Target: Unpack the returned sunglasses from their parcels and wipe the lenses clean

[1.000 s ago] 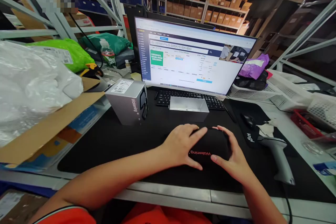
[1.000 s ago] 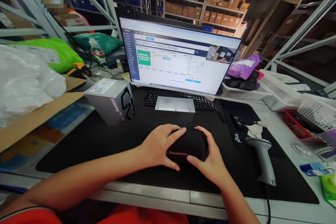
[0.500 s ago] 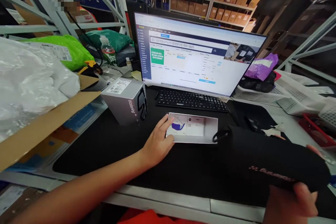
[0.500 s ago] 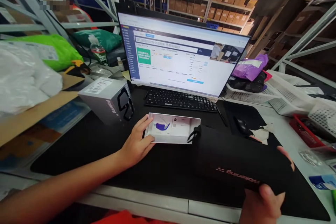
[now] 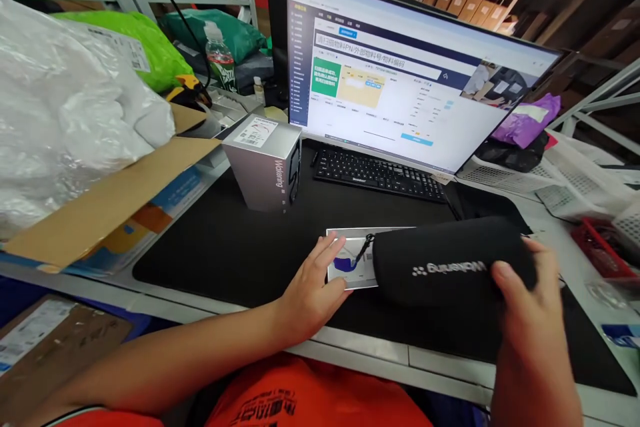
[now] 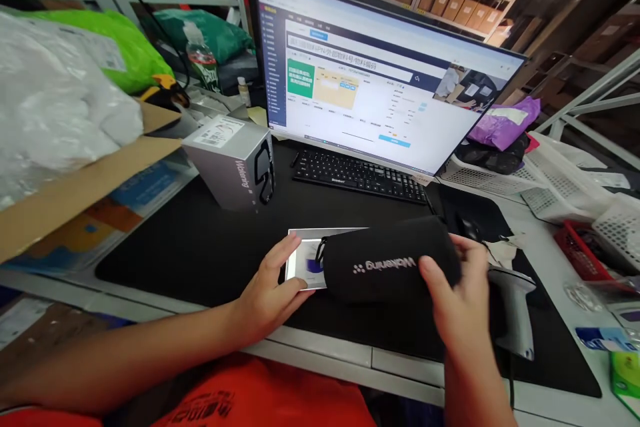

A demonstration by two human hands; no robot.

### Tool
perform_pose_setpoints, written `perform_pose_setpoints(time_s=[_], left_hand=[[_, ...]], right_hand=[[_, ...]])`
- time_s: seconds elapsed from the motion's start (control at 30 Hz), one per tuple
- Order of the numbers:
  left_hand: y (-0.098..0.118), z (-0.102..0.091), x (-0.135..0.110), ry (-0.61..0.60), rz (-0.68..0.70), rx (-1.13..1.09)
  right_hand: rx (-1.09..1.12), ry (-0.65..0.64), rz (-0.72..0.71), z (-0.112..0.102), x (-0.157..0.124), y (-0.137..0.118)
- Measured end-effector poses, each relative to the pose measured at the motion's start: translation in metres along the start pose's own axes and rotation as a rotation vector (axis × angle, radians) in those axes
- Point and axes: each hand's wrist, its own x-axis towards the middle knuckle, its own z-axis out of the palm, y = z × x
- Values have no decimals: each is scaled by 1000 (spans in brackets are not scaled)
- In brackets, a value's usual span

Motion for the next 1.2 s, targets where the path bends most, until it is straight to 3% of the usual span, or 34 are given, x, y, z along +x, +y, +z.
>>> perform_pose_setpoints(time_s=[0.1,0.2,0.27,0.4,0.47,0.57,0.67,0.73,0.83,0.97,1.03,1.13,1.2], left_hand=[[-3,4,-3,68,-17,3],[-9,8,-6,109,-92,9],[-13,9,-7,97,-173,-28],[-21,6,-1,34,-311,-195],[-29,4,5,-18,-412,-322],[-45,6,12,-169,-529,-562],[-59,10,16,-274,-594,-710],[-63,13,16,-300,-619,-718],[-64,16,17,-311,-615,-714],[-63,15,18,-266,-583,-727],[-62,13,18,-274,-609,-703],[-61,9,16,-280,-653,-688],[-60,8,15,-260,-669,-700]], right_hand=[[-213,-115,-24,34,0,-12],[-471,-282,-209,71,-3,-15],[-634,-373,-331,85,-4,-8],[-772,-584,-479,81,9,7],[-809,-569,-578,74,21,8],[-796,-436,-667,69,37,5],[-795,-533,-601,75,49,-6],[-778,-513,-557,85,56,-25],[-563,-392,-617,112,61,-77],[-233,-755,-801,179,60,-168],[-268,-799,-862,222,62,-204],[-463,-868,-780,276,69,-235],[-520,-959,-703,292,77,-239]])
